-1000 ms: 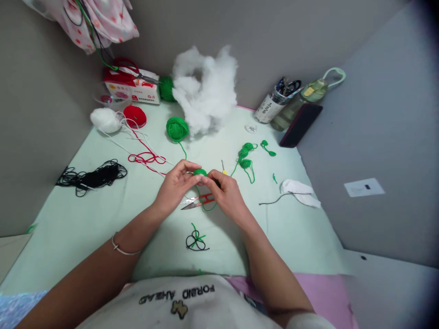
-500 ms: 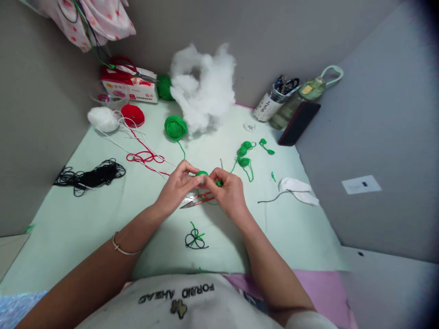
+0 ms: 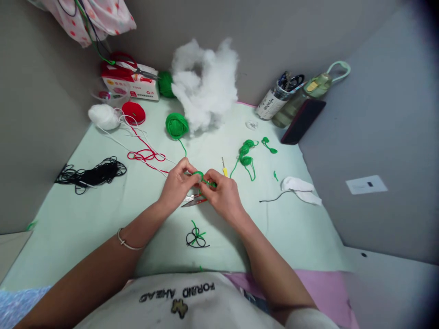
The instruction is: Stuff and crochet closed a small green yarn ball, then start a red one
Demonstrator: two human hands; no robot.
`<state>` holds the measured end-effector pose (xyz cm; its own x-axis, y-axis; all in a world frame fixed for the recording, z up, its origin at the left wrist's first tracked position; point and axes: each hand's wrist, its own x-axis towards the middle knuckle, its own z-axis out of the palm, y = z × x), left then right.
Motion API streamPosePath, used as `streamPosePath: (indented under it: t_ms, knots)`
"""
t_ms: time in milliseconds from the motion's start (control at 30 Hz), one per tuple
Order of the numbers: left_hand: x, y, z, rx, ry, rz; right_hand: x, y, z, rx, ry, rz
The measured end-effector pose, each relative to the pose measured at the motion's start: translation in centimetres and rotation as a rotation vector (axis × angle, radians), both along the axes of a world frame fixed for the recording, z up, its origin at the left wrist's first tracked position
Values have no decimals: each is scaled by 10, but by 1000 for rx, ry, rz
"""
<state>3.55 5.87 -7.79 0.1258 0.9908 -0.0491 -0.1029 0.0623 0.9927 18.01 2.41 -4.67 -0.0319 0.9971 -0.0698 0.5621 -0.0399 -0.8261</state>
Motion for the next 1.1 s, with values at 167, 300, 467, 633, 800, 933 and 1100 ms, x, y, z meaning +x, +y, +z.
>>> streamPosePath:
  t_ms: [167,300,467,633,800,933,1100]
  knots:
    - [-5,-2,1,-57,-168,-108,2,1,-2,47,66,-62]
    - [-8,-2,0,-24,-211,-161,7,4,1,3,199,-95]
    - [-6,-2,-1,-107,-228,-189,8,4,12,-48,269,-26]
    - [4,-3,0,105,-39,23,1,2,15,-67,264,8]
    - [4,-7,0,129,-60,5,1,5,3,-30,244,-90]
    - [0,-10,2,103,-133,-91,6,6,-2,41,133,-162]
    - [-1,-6,1,24,-238,-53,10,-1,8,105,58,-20]
